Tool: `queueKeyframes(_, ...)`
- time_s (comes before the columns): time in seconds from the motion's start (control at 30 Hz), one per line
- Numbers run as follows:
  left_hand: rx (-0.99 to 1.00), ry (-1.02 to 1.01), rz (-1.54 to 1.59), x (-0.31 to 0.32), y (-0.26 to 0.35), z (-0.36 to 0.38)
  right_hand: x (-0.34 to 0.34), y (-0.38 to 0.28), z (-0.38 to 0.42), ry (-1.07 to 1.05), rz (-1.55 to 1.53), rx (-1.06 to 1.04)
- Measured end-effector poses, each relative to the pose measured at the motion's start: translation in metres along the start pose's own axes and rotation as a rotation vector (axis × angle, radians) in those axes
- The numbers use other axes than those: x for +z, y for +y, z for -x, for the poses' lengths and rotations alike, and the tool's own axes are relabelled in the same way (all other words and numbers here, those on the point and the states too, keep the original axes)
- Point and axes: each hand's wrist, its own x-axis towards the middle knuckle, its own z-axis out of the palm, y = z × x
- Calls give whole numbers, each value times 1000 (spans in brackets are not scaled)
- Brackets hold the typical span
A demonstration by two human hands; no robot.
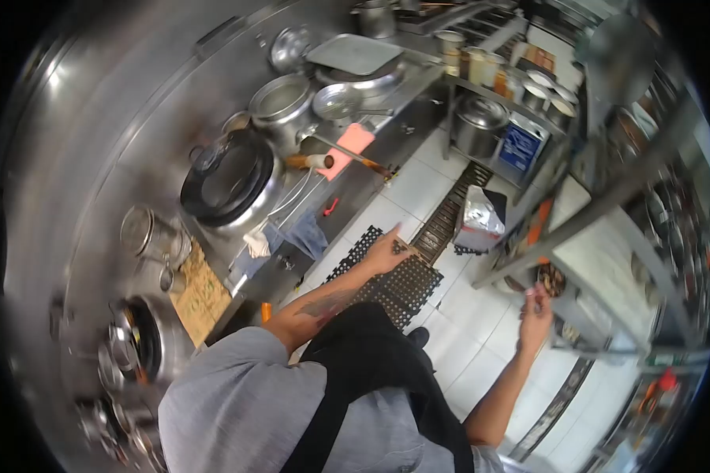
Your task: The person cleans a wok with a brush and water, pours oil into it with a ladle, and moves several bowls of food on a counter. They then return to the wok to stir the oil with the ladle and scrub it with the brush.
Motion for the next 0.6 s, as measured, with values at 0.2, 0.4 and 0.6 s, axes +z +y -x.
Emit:
queueKeyframes(0.2, -1125, 296, 1122, -66, -182, 54, 126, -18, -40, -446, 190, 68)
queueKeyframes(0.4, -1188, 709, 1073, -113, -303, 31, 239, -38, -68, -730, 390, -78)
queueKeyframes(0.6, -1179, 331, 433, -129, -286, -1, 386, -89, -27, -981, 675, -349)
